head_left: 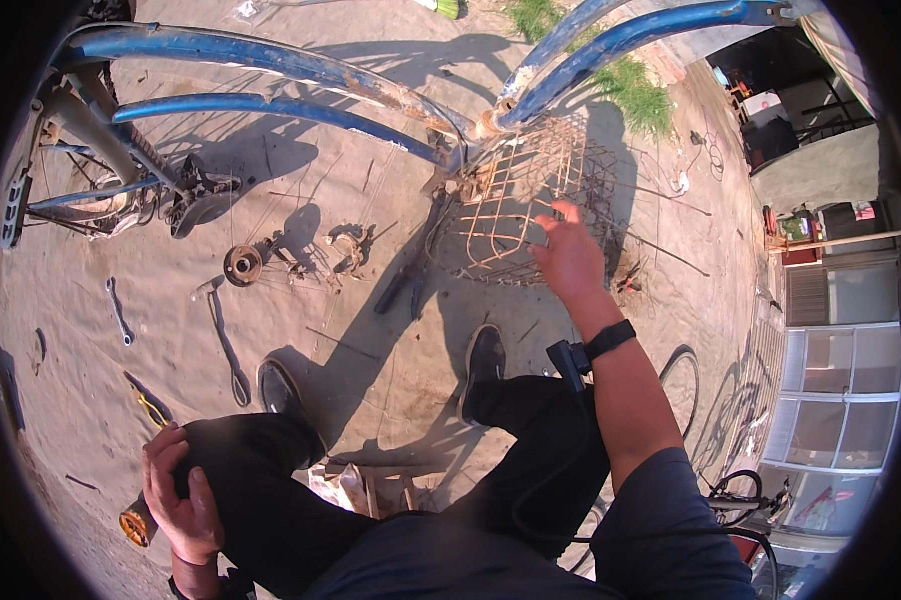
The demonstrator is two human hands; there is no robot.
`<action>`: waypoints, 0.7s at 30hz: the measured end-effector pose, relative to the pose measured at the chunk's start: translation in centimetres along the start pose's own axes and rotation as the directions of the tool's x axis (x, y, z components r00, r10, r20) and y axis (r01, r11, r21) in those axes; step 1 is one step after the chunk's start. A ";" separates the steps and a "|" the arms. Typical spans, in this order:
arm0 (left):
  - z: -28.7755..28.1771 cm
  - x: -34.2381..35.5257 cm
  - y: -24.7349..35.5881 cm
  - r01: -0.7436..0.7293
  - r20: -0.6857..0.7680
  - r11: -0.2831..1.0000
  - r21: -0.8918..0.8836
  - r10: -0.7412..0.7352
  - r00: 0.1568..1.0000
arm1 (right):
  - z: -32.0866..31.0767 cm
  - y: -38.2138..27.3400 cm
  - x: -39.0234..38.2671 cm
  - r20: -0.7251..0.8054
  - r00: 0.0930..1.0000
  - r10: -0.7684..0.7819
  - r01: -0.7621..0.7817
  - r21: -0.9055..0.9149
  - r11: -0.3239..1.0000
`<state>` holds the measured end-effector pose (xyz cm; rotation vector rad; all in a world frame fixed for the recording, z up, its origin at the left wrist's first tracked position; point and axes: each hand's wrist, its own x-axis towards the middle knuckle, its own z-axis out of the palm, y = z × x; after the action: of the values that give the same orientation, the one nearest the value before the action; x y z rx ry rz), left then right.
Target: The person walks from an indoor area to an outdoor yard and uses a screwdriver to tighten screws on a bicycle basket attached to the handlebars. The person also picks up and sets down a bicycle handlebar assembly and a metal rod during the process.
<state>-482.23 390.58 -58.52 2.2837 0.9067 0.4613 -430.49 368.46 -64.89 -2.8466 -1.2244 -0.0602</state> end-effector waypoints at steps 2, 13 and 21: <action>0.0 -0.1 0.0 0.002 0.002 1.000 -0.001 -0.002 1.000 | 0.0 -0.1 -0.1 -0.001 1.000 -0.002 0.002 0.001 1.000; 0.0 0.1 0.2 0.009 -0.003 1.000 -0.012 -0.009 1.000 | -0.4 -1.4 -0.3 -0.023 0.999 -0.042 0.042 -0.011 0.999; 0.1 0.1 0.1 0.000 -0.003 1.000 -0.027 0.000 1.000 | -0.3 -0.4 -0.3 -0.024 0.999 -0.035 0.036 0.046 0.998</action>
<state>-482.04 390.56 -58.54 2.2590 0.8965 0.4742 -430.98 368.53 -64.62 -2.7768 -1.2556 -0.0643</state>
